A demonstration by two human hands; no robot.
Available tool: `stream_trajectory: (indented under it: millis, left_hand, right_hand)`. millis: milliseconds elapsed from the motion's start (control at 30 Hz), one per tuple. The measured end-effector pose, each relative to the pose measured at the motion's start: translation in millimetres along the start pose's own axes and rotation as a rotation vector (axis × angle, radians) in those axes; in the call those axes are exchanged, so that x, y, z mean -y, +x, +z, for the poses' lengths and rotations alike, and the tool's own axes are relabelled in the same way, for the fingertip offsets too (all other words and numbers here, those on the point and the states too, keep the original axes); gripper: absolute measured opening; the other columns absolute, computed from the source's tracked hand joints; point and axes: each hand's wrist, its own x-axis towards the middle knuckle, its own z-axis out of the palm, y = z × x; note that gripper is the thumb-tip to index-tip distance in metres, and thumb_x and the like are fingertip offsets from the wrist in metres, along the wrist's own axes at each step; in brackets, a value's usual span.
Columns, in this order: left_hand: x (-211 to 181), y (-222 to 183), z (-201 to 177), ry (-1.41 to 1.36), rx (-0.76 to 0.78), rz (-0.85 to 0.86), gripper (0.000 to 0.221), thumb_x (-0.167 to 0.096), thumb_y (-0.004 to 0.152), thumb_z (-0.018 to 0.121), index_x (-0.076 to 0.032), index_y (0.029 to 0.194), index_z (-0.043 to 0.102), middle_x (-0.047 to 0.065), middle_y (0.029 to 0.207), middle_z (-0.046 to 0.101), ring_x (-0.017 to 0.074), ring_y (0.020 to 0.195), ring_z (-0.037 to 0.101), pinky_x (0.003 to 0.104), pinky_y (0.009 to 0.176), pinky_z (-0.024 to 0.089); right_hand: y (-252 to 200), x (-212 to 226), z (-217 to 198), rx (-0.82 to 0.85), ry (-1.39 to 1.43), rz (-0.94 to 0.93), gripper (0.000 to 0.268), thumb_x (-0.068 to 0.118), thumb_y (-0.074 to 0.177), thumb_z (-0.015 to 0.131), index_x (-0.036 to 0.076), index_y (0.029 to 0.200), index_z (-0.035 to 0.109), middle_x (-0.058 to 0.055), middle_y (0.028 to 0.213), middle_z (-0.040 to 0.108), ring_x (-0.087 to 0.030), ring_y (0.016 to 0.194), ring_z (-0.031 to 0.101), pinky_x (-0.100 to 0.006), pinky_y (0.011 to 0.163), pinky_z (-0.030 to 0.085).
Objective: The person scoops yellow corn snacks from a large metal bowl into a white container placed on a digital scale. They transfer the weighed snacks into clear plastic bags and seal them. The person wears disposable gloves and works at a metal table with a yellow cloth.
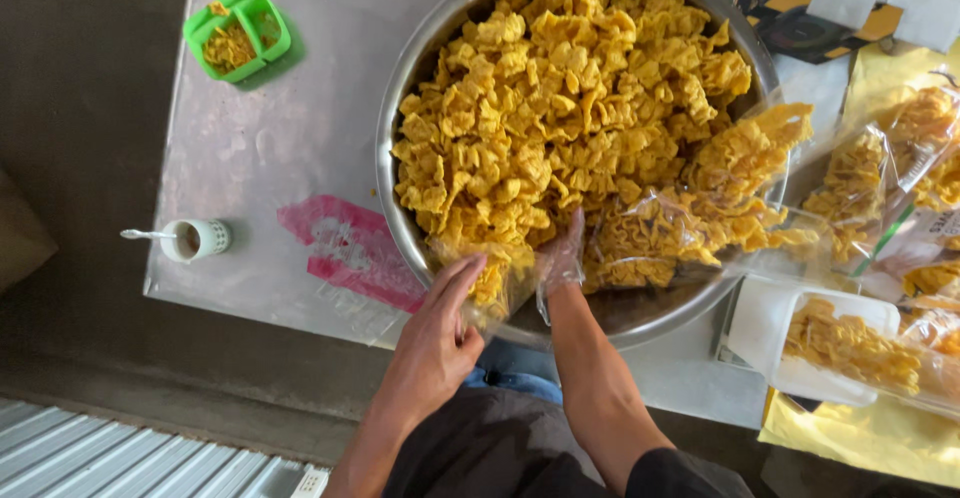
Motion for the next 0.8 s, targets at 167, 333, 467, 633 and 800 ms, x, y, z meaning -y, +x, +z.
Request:
stream_trajectory:
  millis: [167,333,467,633,800]
  left_hand:
    - [13,9,6,-0.015,-0.054,0.167,0.082,0.010,0.075,0.062,-0.012,0.152,0.043,0.006,0.157,0.047,0.0203,0.089,0.063,0.032,0.070,0.054]
    - [26,25,21,0.095,-0.159,0.280,0.079,0.002,0.077,0.070,-0.006,0.151,0.042,0.013,0.153,0.048,0.0344,0.120,0.057,0.040,0.097,0.051]
    - [33,44,42,0.144,-0.204,0.264,0.078,-0.008,0.080,0.077,-0.002,0.148,0.040,0.017,0.148,0.048,0.0384,0.134,0.050,0.043,0.105,0.047]
    - [27,64,62,0.168,-0.207,0.207,0.083,-0.009,0.075,0.076,-0.002,0.149,0.038,0.017,0.149,0.045,0.0400,0.127,0.056,0.044,0.100,0.051]
    - [26,73,73,0.151,-0.240,0.200,0.086,-0.009,0.075,0.079,-0.001,0.149,0.037,0.020,0.150,0.041,0.0426,0.125,0.056,0.047,0.098,0.052]
  right_hand:
    - [10,14,29,0.161,0.075,-0.026,0.078,0.056,0.082,0.065,0.016,0.147,0.048,-0.013,0.148,0.053,-0.040,0.130,0.053,-0.058,0.110,0.043]
    - [-41,48,88,0.095,-0.190,-0.209,0.076,0.050,0.077,0.070,0.014,0.142,0.054,-0.016,0.136,0.060,-0.037,0.122,0.059,-0.058,0.104,0.050]
    - [-116,79,164,0.473,-0.086,-0.265,0.068,0.041,0.087,0.076,0.019,0.145,0.051,-0.009,0.144,0.055,-0.031,0.131,0.056,-0.053,0.112,0.047]
    - [-179,97,216,0.511,-0.080,-0.312,0.066,0.028,0.086,0.078,0.020,0.147,0.052,-0.010,0.146,0.056,-0.031,0.136,0.055,-0.049,0.116,0.048]
    - [-180,88,208,0.569,-0.317,-0.306,0.077,0.017,0.079,0.083,0.020,0.147,0.047,-0.010,0.145,0.052,-0.033,0.136,0.053,-0.052,0.117,0.047]
